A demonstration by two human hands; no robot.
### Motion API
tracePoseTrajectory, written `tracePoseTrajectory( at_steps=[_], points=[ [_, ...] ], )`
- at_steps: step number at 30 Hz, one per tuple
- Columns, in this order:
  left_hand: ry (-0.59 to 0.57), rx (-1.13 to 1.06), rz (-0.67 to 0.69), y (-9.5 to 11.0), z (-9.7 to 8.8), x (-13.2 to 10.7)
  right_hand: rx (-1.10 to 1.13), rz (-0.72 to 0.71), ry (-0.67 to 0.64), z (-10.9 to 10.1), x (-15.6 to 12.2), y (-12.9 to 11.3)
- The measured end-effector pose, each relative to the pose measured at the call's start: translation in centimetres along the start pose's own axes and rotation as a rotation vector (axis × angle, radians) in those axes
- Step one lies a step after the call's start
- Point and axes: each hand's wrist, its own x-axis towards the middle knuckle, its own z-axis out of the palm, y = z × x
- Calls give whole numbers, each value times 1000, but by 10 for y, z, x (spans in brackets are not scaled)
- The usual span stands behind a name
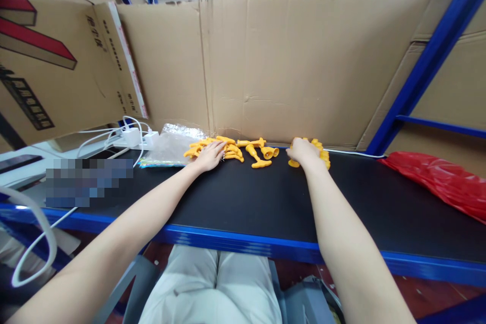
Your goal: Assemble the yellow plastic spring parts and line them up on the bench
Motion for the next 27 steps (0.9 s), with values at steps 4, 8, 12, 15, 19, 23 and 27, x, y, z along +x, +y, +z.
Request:
tracePoseTrajectory(
  at_steps=[4,8,12,15,19,23,27],
  points=[
    [-46,-15,-62,6,0,-1,-10,-195,-20,0,-10,-27],
    [-43,24,-52,12,-1,-5,92,-449,-136,15,-25,-56],
    [-8,58,-52,16,-1,-6,39,-560,-234,29,-34,-70],
    [19,57,-60,17,0,-6,28,-577,-264,31,-35,-71],
    [12,47,-23,16,0,-6,52,-612,-261,31,-31,-68],
    [-26,43,7,14,2,-5,88,-598,-226,39,-25,-64],
    [-54,41,14,13,7,-4,133,-595,-187,44,-21,-61]
  ],
)
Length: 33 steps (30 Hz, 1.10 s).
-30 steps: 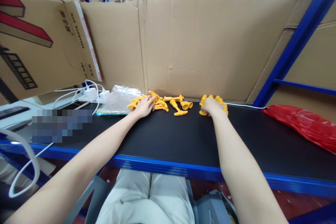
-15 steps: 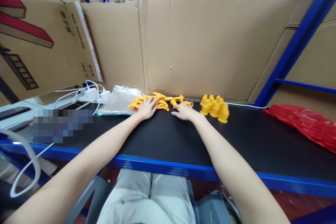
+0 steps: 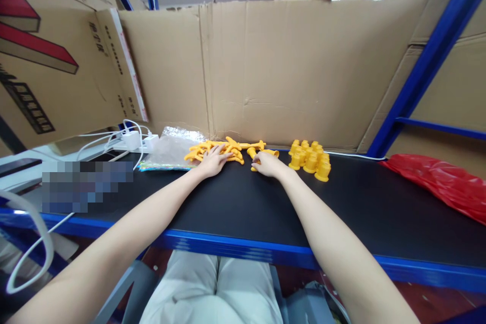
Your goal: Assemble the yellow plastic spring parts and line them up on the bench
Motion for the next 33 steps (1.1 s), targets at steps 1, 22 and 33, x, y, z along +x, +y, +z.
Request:
tracePoseTrajectory(
  at_steps=[1,22,33],
  points=[
    [2,-8,-2,0,1,1,24,-5,11,0,0,0],
    [389,-270,65,-3,-11,8,-196,-160,69,-6,-7,-11],
    [374,-115,276,41,-41,-14,-403,-326,391,-22,-11,-35]
  ],
)
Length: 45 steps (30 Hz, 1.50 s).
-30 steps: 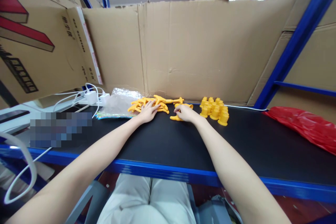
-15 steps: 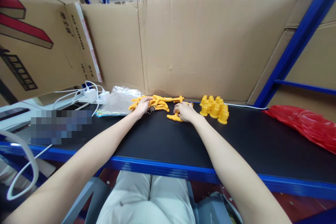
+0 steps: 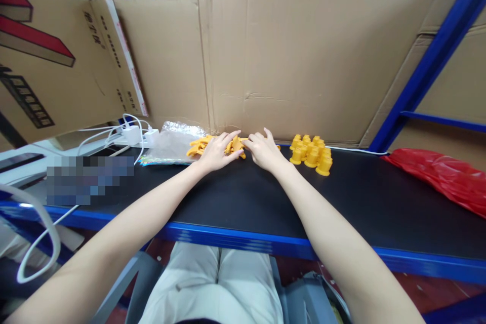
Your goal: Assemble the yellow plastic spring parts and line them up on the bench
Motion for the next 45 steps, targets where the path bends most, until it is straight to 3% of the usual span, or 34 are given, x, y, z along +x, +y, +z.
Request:
tracePoseTrajectory(
  at_steps=[5,11,19,25,32,37,40,45],
  points=[
    [-91,16,-39,-4,6,0,28,0,-35,-4,2,-6],
    [-95,87,-164,-4,4,3,66,113,-86,-4,1,-4],
    [-132,57,-191,-3,8,4,94,223,-290,-7,4,-7],
    [-127,-29,-217,-5,9,6,63,202,-245,-9,5,-5],
    [-107,-261,-377,-8,12,10,-28,138,-118,-9,5,-5],
    [-271,-486,-485,-12,9,10,-106,93,-85,-13,6,-11],
    [-255,-380,-477,-12,5,8,-83,69,-72,-11,6,-10],
    [-134,42,-213,-8,1,4,128,30,-203,-4,2,0]
  ],
)
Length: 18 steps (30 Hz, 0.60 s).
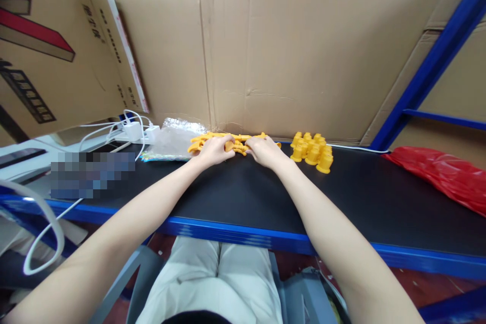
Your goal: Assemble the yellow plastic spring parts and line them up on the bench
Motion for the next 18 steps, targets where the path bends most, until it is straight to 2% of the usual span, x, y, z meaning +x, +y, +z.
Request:
tracePoseTrajectory(
  at_steps=[8,12,18],
  points=[
    [51,67,100,2,1,-2,167,98,-29,16,-1,8],
    [50,82,161,3,-1,-2,163,97,-35,12,-2,7],
    [72,23,83,3,-1,-2,72,89,17,0,-2,4]
  ],
)
